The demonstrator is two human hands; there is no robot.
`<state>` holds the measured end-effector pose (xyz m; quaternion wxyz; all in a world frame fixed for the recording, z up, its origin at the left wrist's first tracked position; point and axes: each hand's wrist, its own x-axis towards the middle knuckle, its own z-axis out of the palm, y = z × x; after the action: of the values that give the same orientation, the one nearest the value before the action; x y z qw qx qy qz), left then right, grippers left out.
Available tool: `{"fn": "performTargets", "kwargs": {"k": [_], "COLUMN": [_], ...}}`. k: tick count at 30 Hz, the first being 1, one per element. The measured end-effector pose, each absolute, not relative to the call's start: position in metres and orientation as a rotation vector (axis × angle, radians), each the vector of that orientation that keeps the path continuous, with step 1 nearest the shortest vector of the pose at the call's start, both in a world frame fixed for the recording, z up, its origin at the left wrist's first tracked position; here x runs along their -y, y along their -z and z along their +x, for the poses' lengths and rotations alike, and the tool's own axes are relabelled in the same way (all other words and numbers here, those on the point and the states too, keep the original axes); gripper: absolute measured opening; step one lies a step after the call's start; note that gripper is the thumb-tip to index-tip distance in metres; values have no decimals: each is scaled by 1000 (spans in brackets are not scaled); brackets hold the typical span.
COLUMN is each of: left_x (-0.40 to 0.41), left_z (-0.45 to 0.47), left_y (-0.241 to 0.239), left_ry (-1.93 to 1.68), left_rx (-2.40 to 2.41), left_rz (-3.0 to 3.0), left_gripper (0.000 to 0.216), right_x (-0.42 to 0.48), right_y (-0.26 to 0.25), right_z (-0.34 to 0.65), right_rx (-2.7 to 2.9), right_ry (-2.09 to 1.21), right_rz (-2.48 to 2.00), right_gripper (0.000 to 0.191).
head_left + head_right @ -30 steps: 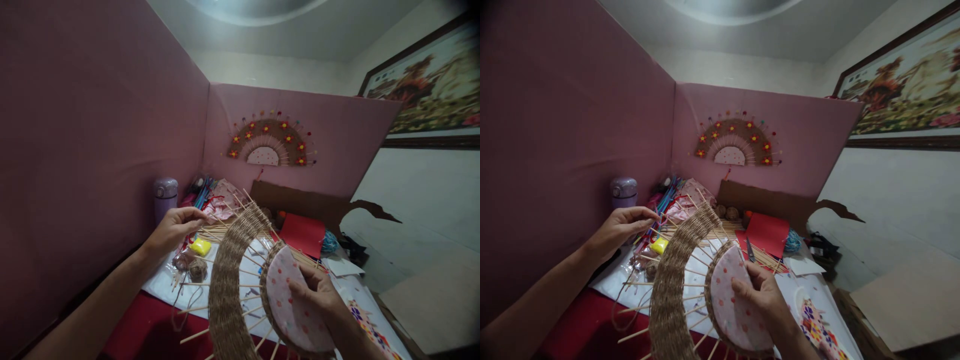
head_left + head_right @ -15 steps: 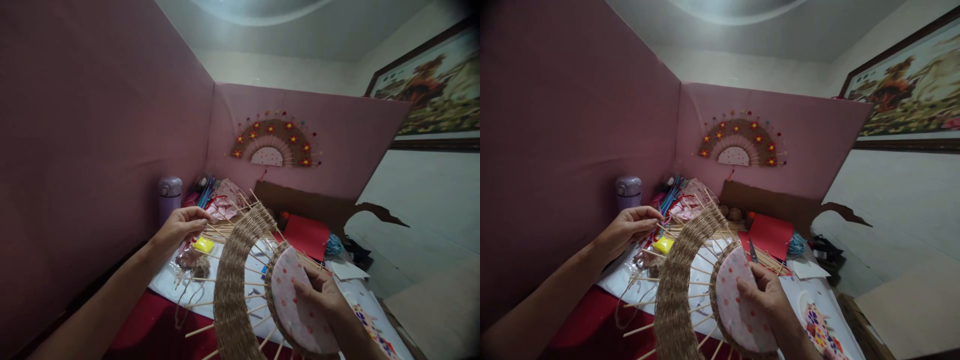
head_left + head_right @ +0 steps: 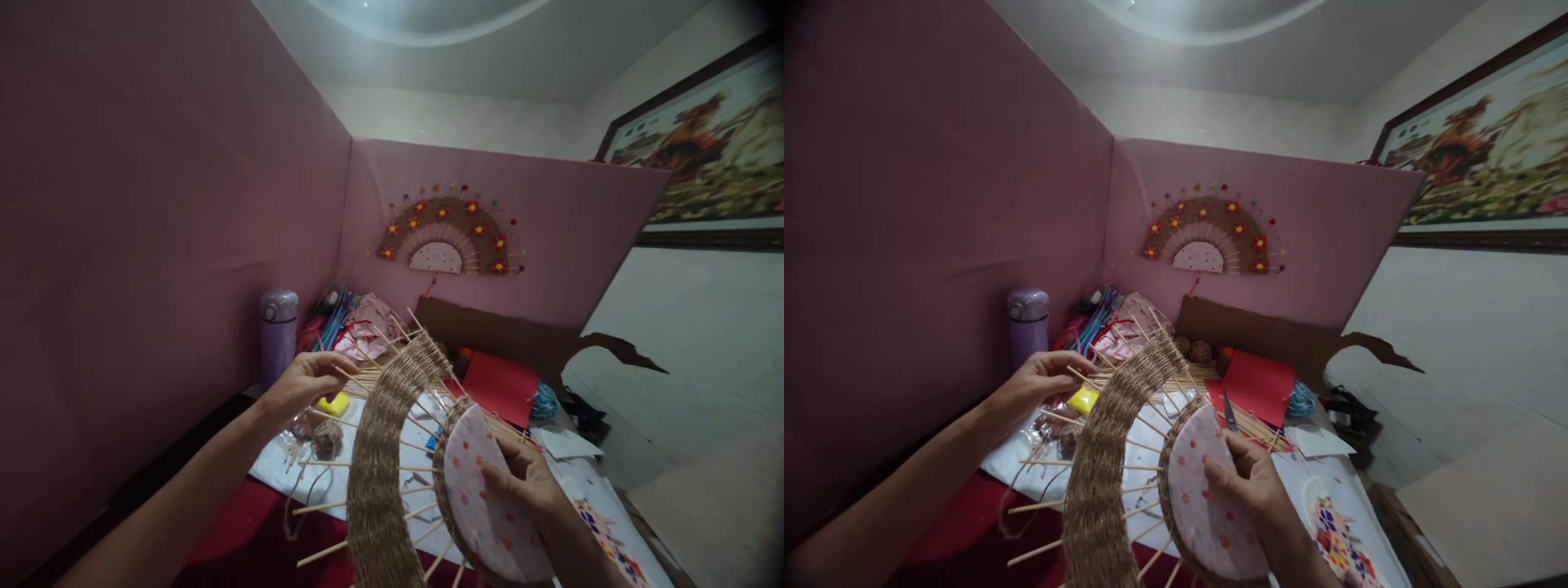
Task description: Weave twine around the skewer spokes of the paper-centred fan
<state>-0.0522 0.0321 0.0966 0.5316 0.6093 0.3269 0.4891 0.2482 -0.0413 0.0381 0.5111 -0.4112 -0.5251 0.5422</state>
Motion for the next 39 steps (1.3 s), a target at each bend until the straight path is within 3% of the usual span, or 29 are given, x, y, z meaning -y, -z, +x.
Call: {"fn": "performTargets", "kwargs": {"k": [11, 23, 33, 39], "left_x": [-33, -34, -7, -6], "left_z": [-53, -69, -63, -64], "left_y": [-89, -116, -116, -118], "left_ry": [-931, -994, -1255, -1207], "left_rx": [-704, -901, -1437, -1557], "left_rz": [1409, 1707, 2561, 2816], "left_gripper": [22, 27, 23, 22], "right_x": [39, 39, 39, 40], "right_y": [-36, -38, -41, -42], "right_z": [249, 248, 246, 245], "right_rx": [1259, 1273, 1301, 1348], "right_ry": [-1238, -1227, -1202, -1175], "right_rz": [-1017, -1041, -1048, -1031], "right_gripper": [33, 32, 32, 29]}}
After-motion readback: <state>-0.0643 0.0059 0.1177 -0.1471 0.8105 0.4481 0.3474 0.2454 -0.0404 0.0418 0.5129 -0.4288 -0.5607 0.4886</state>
